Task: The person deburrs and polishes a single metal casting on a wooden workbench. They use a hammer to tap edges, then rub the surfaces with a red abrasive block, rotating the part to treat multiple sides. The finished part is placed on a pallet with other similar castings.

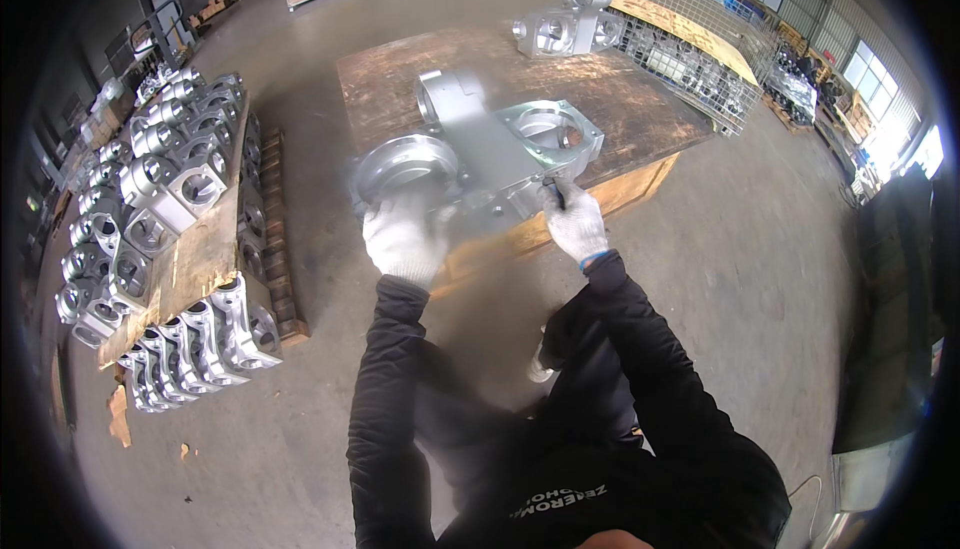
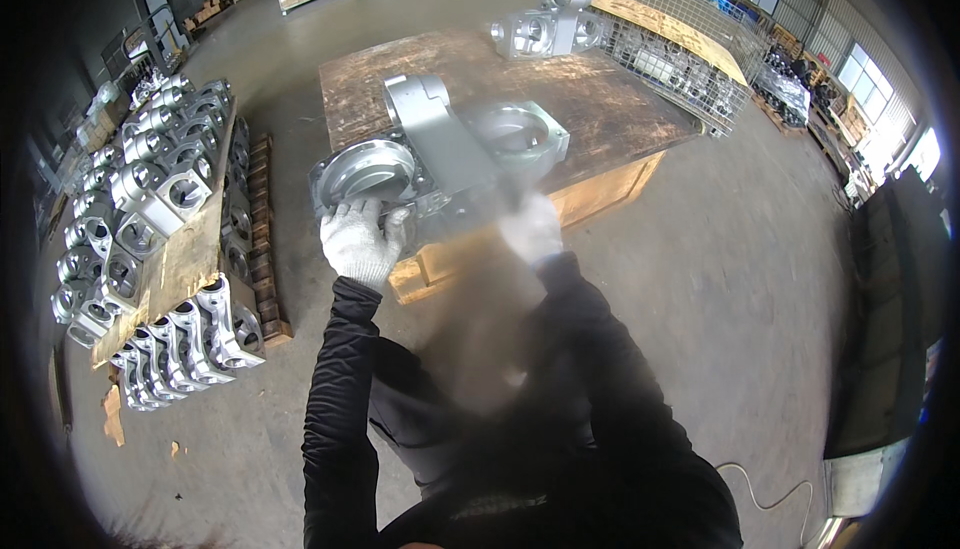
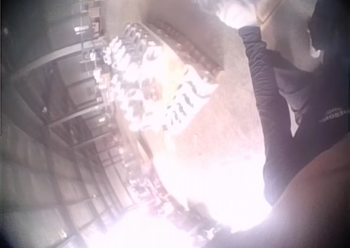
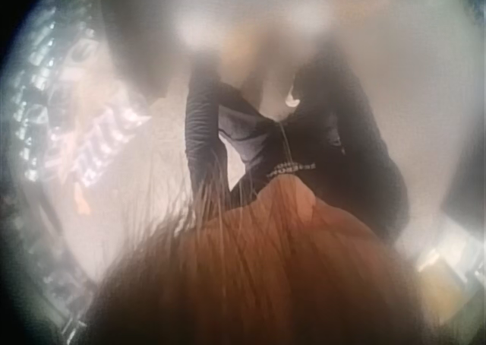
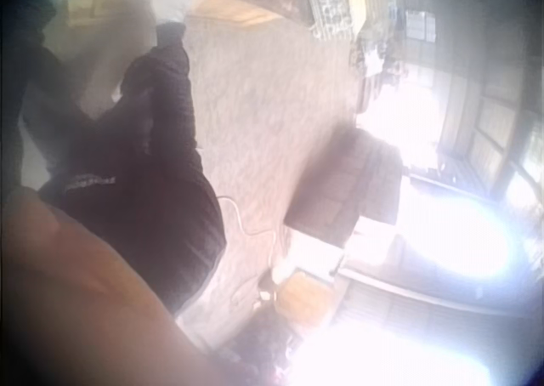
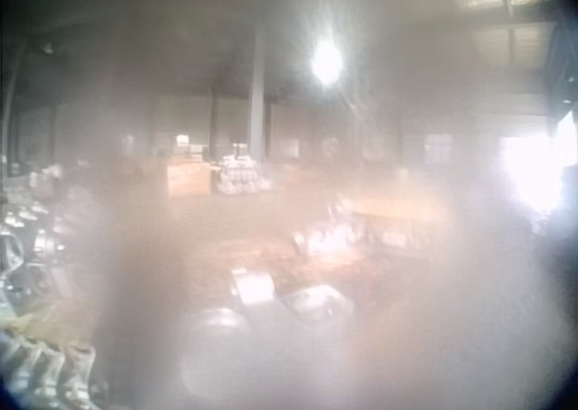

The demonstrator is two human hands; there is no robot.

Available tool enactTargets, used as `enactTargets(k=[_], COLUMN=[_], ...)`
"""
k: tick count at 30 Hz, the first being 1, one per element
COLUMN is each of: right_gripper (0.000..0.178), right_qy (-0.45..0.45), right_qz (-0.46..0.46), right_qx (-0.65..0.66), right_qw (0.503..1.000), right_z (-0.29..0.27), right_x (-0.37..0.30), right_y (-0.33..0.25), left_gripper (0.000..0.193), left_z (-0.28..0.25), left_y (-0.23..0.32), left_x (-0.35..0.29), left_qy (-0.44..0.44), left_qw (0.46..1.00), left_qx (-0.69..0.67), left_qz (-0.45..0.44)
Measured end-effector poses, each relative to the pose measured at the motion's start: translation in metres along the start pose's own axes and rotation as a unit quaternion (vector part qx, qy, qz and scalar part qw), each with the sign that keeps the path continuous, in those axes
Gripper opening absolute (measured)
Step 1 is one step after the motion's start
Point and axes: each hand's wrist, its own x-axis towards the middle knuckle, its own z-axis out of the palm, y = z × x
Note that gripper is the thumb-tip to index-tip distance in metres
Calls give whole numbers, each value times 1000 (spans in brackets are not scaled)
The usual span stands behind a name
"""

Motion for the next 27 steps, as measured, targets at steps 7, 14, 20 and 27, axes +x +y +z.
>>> enactTargets(k=[7, 14, 20, 27], right_gripper=[35, 52, 38, 32], right_qy=[-2, 30, 32, 125], right_qz=[7, 7, -21, 155], right_qx=[-209, -246, -231, -280], right_qw=[978, 969, 972, 939], right_z=[-1, 16, 25, 70], right_x=[-2, -2, -6, -15], right_y=[2, 31, 18, -9], left_gripper=[30, 30, 31, 33], left_z=[-1, 0, 1, -3], left_y=[-2, -2, -2, 0], left_x=[3, 1, 2, 4], left_qy=[-15, -32, 25, 8], left_qw=[1000, 999, 999, 1000], left_qx=[4, 24, -29, 1], left_qz=[-3, -8, 20, 24])
